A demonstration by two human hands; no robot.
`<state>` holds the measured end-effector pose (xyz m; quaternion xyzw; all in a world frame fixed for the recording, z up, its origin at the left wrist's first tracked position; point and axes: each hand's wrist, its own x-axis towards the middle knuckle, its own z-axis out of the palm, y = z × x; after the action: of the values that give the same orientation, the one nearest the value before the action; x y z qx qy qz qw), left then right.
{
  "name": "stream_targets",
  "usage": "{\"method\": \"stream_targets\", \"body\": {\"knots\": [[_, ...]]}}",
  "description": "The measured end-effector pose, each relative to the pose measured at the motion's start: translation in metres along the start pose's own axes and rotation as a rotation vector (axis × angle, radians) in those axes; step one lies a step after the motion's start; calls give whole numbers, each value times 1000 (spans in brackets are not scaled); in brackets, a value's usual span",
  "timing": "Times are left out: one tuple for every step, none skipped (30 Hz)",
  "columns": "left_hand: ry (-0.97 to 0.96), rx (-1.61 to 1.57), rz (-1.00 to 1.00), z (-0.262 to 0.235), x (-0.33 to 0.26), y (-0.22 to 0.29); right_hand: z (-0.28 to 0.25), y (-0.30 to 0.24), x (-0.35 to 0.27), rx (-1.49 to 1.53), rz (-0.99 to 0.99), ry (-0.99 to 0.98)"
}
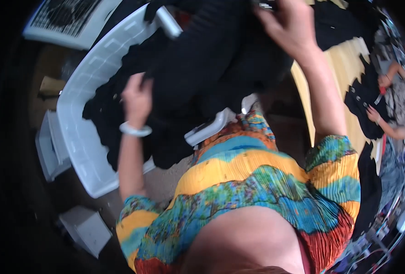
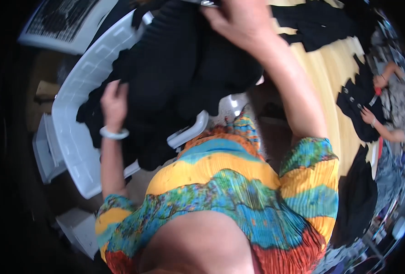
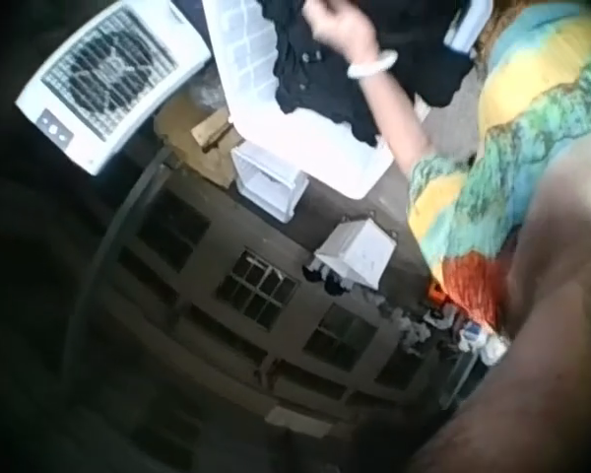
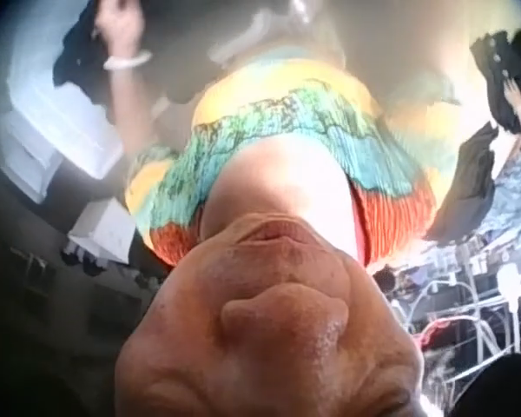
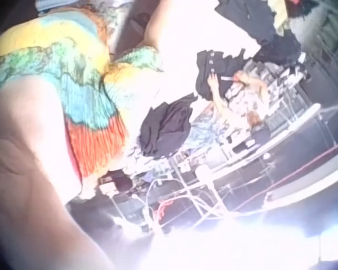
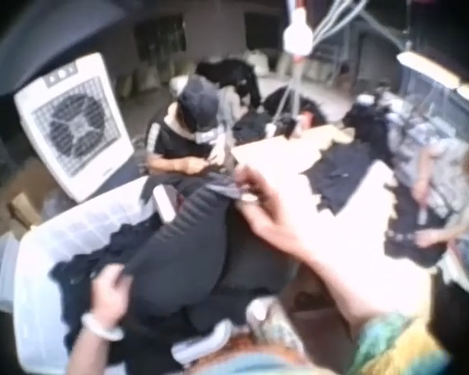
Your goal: Trimming excess threads from buttons on black garments using a pair of snips.
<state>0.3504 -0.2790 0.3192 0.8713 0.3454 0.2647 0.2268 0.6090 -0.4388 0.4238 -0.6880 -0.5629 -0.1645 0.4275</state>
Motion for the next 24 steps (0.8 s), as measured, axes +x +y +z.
{"method": "stream_targets", "body": {"knots": [[78,-33,48,-23,13,4,3,25,-7,-79,4,-117],[121,-84,-6,-41,25,16,5,34,-11,-29,-65,-71],[236,-232,-25,-55,35,12,0,29,-12,-28,-4,-185],[261,-182,33,-79,46,29,-2,31,-10,39,45,-229],[260,-562,-49,-88,55,62,-16,26,-5,91,51,-198],[245,-694,36,-108,52,107,-32,13,2,263,64,-126],[229,-919,-98,-122,61,119,-50,-2,5,412,153,-102],[-303,-1258,67,-140,70,120,-60,-6,5,495,-7,28],[-247,-1292,3,-130,71,160,-65,-14,6,739,33,-22],[-250,-1294,19,-128,73,166,-76,-26,5,969,47,-8],[-256,-1310,66,-84,55,236,-79,-31,4,914,-24,-126],[-259,-1324,111,-65,54,261,-73,-30,2,934,-94,-212],[-387,-1373,159,-19,78,286,-81,-2,-10,956,86,-255],[-416,-1381,196,1,84,307,-83,13,-16,1045,62,-263],[-401,-1379,224,12,96,319,-88,16,-22,1096,155,-272],[-373,-1373,248,29,112,332,-96,20,-27,1110,196,-280],[-365,-1369,262,54,129,342,-97,31,-39,1043,192,-201],[-374,-1362,273,70,131,357,-107,44,-47,1090,260,-133],[-337,-1337,279,59,120,348,-117,48,-56,1162,310,-100],[-317,-1324,246,70,122,367,-129,59,-64,1088,250,74],[-351,-1297,216,78,127,370,-130,70,-74,1217,377,223],[-410,-1272,213,87,131,380,-139,118,-89,1001,331,197],[-473,-1249,209,100,136,392,-142,125,-92,1022,344,178],[-535,-1229,206,111,140,400,-153,134,-98,1032,347,203]]}}
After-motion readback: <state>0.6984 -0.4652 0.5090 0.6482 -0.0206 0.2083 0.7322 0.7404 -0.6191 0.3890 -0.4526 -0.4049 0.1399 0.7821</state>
